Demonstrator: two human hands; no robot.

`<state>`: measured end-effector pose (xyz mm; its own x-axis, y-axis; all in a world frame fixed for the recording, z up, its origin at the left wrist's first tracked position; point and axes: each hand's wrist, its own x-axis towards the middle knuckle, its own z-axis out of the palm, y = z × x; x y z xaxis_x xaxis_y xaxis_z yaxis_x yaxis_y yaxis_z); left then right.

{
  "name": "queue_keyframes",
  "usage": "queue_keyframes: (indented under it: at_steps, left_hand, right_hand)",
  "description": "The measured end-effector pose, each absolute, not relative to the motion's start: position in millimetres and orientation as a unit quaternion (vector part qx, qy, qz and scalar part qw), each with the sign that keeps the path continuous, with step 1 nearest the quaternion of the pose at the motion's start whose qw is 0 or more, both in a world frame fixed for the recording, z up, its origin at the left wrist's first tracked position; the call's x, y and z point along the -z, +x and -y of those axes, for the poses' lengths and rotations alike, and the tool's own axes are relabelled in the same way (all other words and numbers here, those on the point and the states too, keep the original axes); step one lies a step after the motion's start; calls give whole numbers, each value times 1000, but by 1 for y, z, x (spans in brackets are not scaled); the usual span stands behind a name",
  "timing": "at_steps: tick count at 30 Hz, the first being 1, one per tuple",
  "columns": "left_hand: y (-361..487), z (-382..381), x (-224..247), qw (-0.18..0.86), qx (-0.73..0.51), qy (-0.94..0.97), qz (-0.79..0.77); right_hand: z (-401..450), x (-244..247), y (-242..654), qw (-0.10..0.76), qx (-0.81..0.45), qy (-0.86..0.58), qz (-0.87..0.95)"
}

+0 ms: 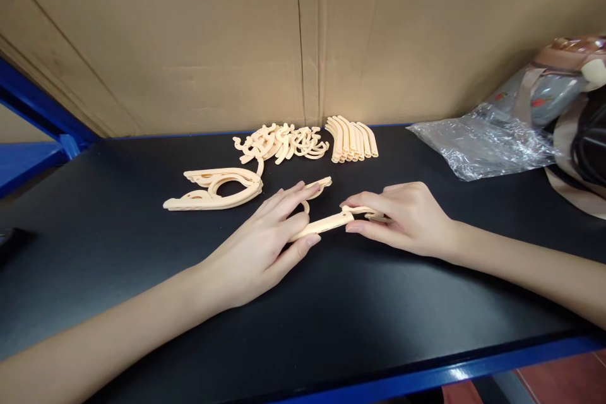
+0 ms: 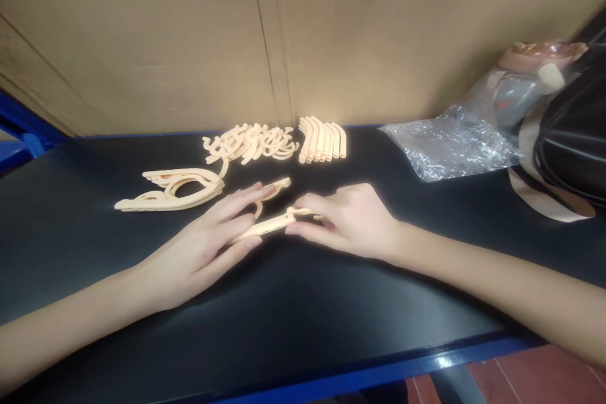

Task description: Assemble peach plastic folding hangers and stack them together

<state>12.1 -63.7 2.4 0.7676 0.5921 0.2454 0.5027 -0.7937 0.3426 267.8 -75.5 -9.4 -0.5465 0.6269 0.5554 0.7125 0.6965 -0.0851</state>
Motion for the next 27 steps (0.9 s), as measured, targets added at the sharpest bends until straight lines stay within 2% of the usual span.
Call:
queue_keyframes:
  at_steps: [6, 19, 27]
  left_hand:
    - [12, 64, -2, 123, -157, 935, -293]
    - [12, 61, 0, 119, -174, 933, -293]
    - [12, 61, 2, 117, -175, 934, -290]
  right_hand:
    - [75, 11, 269, 311, 68, -361, 877]
    - [75, 9, 267, 289, 42, -392, 872]
    - [76, 8, 268, 270, 102, -365, 885]
